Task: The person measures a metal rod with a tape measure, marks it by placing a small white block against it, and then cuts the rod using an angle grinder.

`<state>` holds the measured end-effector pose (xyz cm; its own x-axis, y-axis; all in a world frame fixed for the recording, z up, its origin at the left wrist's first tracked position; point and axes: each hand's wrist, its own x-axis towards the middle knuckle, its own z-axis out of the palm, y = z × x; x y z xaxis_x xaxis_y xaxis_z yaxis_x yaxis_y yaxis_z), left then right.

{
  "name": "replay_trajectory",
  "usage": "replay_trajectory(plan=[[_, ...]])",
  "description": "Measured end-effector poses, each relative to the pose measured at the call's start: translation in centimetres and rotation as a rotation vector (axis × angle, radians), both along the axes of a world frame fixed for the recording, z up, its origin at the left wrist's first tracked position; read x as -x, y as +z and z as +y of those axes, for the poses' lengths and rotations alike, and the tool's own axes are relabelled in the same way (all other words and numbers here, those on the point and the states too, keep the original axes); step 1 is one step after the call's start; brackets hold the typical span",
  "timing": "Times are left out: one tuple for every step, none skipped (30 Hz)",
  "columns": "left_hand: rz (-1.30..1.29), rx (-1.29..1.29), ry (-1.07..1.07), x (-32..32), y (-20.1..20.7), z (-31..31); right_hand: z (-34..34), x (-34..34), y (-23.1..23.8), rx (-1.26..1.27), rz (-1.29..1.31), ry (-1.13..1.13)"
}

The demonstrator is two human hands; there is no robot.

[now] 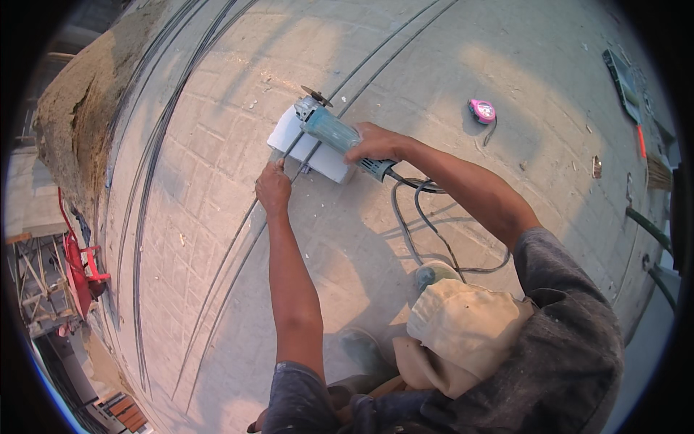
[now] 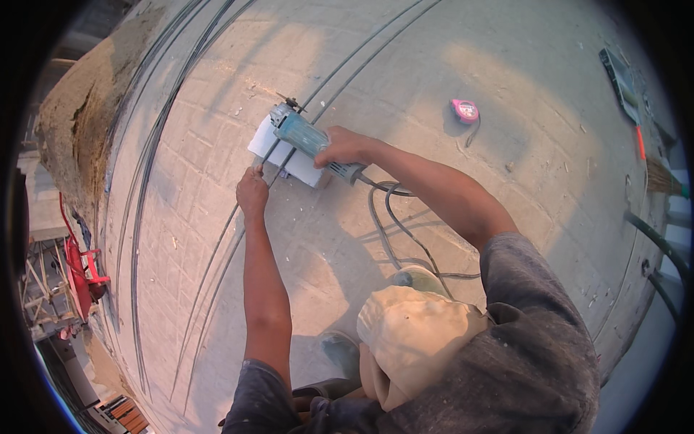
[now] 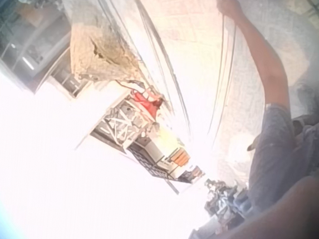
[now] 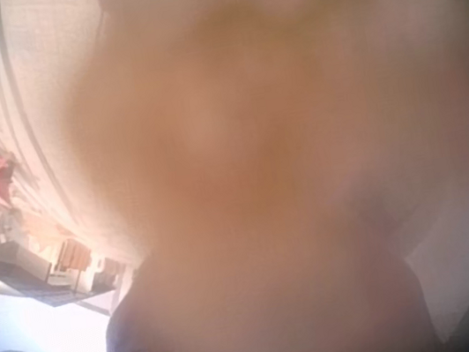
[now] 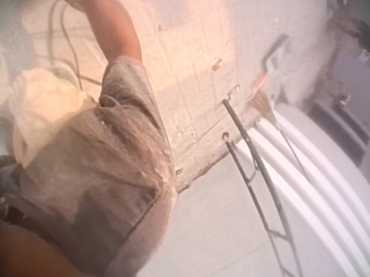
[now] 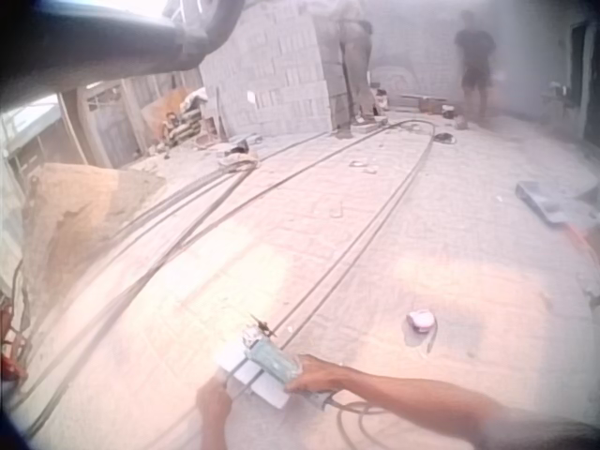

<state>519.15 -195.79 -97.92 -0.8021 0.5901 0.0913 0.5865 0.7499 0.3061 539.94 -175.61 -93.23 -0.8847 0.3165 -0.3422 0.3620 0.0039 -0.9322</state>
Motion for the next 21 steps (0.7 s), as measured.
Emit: replay_trajectory(plan=[[-0.003,0.006,0.001,0.0,0.0,0.1,0.2,0.2,0.0,-0.022,-0.003,0.009],[-0.006,-0.002,0.0,0.0,0.1,0.1,0.3,0.4,0.0,-0.043,-0.005,0.019],[-0.013,-0.013,-0.006,-0.2,0.0,0.3,0.6,0.6,-0.4,-0.025,-0.003,0.016],[-0.02,-0.024,-0.012,-0.4,-0.1,0.6,0.9,0.8,-0.8,-0.007,-0.001,0.012],[-0.025,-0.028,-0.018,-0.6,-0.2,0.9,1.2,0.8,-1.1,0.011,0.002,0.008],[-0.024,-0.026,-0.014,-0.4,-0.2,0.6,1.0,1.1,-0.9,0.026,0.002,0.004],[-0.024,-0.025,-0.011,-0.3,-0.2,0.5,0.8,1.3,-0.7,0.04,0.001,-0.001],[-0.02,-0.018,-0.008,-0.2,-0.2,0.3,0.6,1.4,-0.5,0.054,-0.001,-0.007],[-0.018,-0.013,-0.008,-0.2,-0.2,0.4,0.6,1.3,-0.5,0.042,0.004,-0.011],[-0.017,-0.008,-0.008,-0.3,-0.2,0.5,0.6,1.0,-0.6,0.03,0.008,-0.017],[-0.021,-0.011,-0.012,-0.4,-0.2,0.7,0.6,0.7,-0.7,0.018,0.011,-0.023],[-0.021,-0.01,-0.011,-0.3,-0.1,0.5,0.4,0.6,-0.6,0.021,0.028,-0.018],[-0.021,-0.009,-0.009,-0.2,-0.1,0.4,0.2,0.4,-0.4,0.025,0.044,-0.013],[-0.013,-0.006,-0.01,-0.2,-0.1,0.2,0.0,0.2,-0.3,0.028,0.061,-0.009],[-0.005,-0.008,-0.015,-0.2,-0.1,0.3,0.0,-0.2,-0.2,0.035,0.059,-0.006],[0.002,-0.009,-0.019,-0.1,-0.1,0.2,0.0,-0.5,-0.1,0.043,0.059,-0.003],[0.005,-0.006,-0.016,0.0,-0.1,0.1,0.0,-0.5,0.0,0.052,0.059,0.001],[0.007,-0.004,-0.015,0.0,-0.1,0.1,0.0,-0.6,0.3,0.039,0.032,0.004],[0.01,-0.001,-0.012,0.0,-0.1,0.0,0.0,-0.4,0.5,0.027,0.007,0.008],[0.008,-0.002,-0.008,0.2,-0.1,-0.2,-0.1,-0.2,0.7,0.017,-0.018,0.014],[-0.001,-0.006,-0.011,0.0,-0.1,0.0,0.2,-0.2,0.2,0.014,-0.009,0.018]])
